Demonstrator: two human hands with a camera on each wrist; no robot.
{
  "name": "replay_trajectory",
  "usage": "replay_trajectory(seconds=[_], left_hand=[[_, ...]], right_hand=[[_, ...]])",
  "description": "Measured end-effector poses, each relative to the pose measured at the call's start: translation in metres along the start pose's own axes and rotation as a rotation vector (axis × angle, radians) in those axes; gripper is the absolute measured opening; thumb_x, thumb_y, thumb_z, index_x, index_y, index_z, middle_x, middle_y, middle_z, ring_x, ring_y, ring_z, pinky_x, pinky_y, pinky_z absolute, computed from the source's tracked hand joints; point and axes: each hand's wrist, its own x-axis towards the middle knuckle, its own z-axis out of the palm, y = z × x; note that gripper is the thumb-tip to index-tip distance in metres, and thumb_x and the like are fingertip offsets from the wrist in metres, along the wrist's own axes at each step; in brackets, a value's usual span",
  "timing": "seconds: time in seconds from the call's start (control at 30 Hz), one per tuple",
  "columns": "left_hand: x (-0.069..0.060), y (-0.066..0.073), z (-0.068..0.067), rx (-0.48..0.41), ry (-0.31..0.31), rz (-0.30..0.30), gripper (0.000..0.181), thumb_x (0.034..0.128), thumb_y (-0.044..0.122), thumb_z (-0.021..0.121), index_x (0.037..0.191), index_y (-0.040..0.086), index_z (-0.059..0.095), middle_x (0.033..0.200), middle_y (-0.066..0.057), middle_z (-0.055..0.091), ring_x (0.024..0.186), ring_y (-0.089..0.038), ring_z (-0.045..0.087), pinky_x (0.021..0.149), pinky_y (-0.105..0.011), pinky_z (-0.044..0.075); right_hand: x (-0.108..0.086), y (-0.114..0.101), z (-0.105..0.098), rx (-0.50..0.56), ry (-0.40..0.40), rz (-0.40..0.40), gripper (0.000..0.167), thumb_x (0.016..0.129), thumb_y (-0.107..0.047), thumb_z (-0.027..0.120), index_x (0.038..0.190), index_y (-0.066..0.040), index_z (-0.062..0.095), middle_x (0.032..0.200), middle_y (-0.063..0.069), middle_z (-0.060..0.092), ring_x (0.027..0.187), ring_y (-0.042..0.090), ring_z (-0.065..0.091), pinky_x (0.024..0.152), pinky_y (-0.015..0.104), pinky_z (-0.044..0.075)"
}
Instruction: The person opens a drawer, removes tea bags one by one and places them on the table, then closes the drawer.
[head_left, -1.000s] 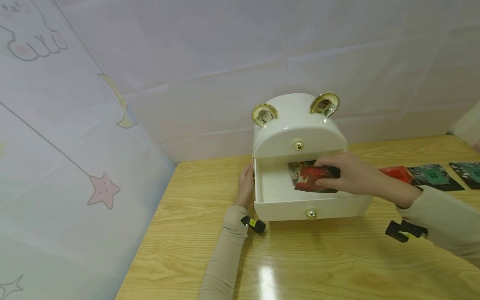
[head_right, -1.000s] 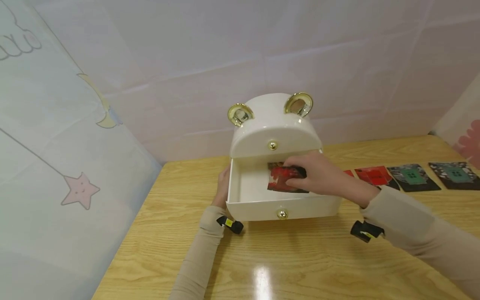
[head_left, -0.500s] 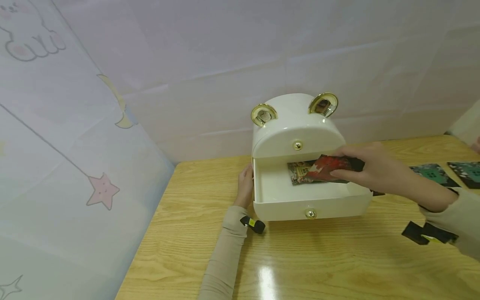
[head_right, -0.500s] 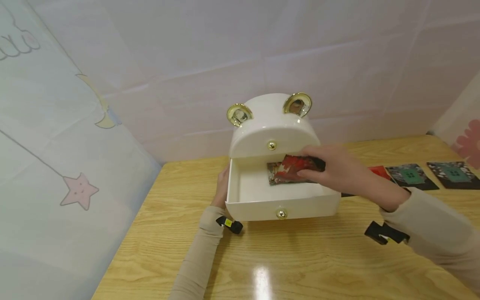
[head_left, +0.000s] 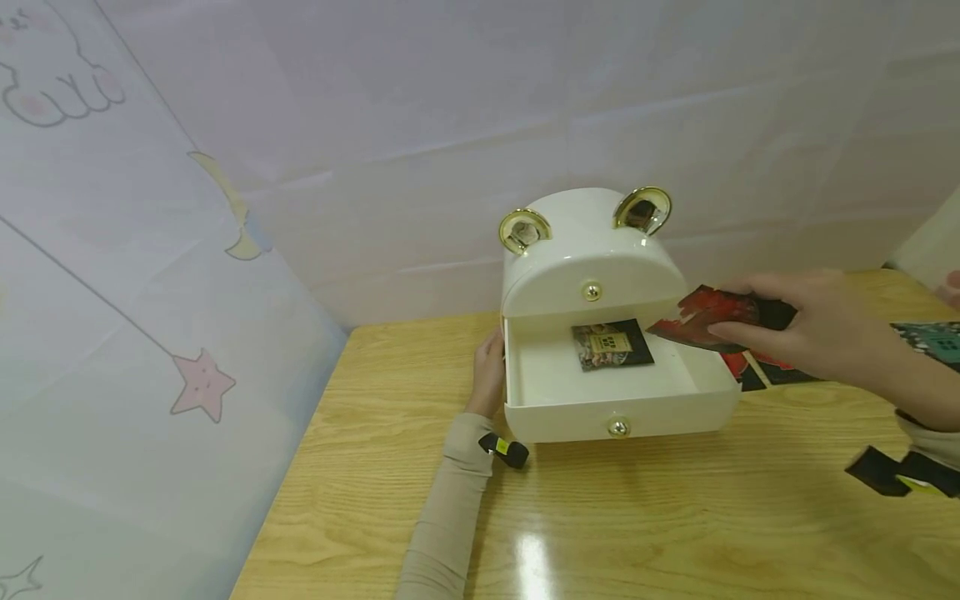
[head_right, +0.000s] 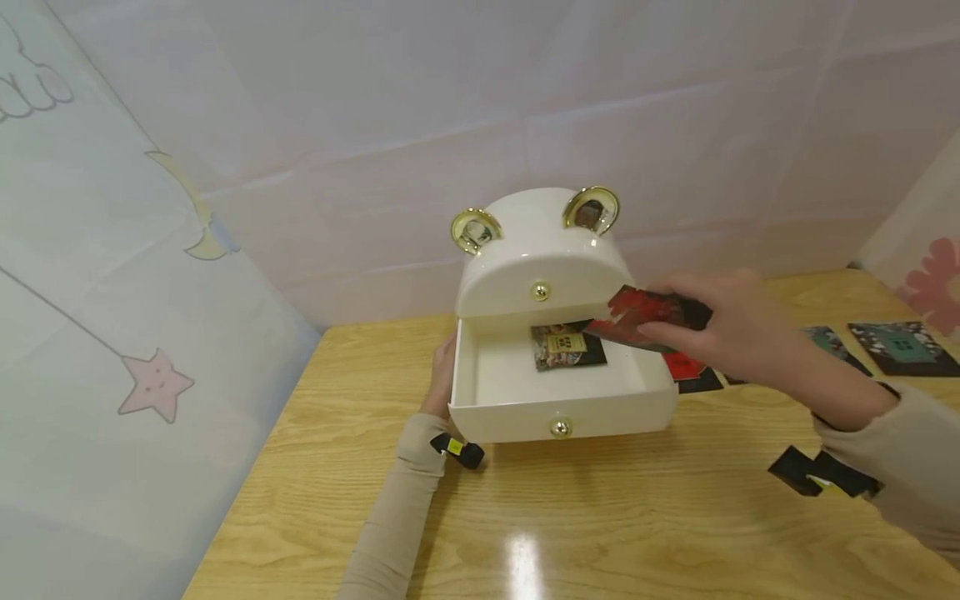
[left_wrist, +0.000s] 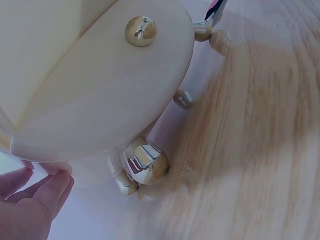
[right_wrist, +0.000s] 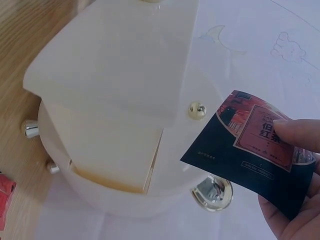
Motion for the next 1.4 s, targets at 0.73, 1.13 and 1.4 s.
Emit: replay_trajectory(seconds=[0.73, 1.13, 1.4], left_hand=[[-0.015, 0.030, 0.003, 0.000, -0.043, -0.016, 0.040, 0.1013, 0.023, 0.029, 0.126, -0.002, 0.049, 0.116, -0.019, 0.054, 0.098, -0.019, 0.053, 0.082, -0.031, 0.047], [-0.013, 0.026, 0.000, 0.000, -0.042, -0.038, 0.039, 0.1013, 0.022, 0.029, 0.126, 0.000, 0.050, 0.114, -0.018, 0.055, 0.095, -0.017, 0.054, 0.081, -0.032, 0.047], [-0.013, 0.025, 0.001, -0.014, -0.047, -0.016, 0.039, 0.1012, 0.020, 0.028, 0.123, -0.004, 0.050, 0.113, -0.020, 0.055, 0.093, -0.016, 0.054, 0.080, -0.032, 0.048]], right_hand=[[-0.049, 0.033, -0.017, 0.027, 0.078, 0.386, 0.025, 0.071, 0.001, 0.074, 0.093, 0.007, 0.063, 0.076, -0.032, 0.045, 0.062, -0.019, 0.042, 0.049, 0.008, 0.032], [-0.082, 0.064, -0.003, 0.053, -0.064, 0.627, 0.031, 0.081, -0.010, 0.068, 0.098, 0.013, 0.055, 0.071, 0.004, 0.062, 0.056, -0.016, 0.040, 0.043, 0.017, 0.034], [-0.094, 0.070, 0.015, -0.053, -0.210, 0.633, 0.048, 0.077, -0.019, 0.073, 0.103, 0.014, 0.051, 0.091, 0.038, 0.054, 0.078, 0.051, 0.053, 0.053, 0.049, 0.045]])
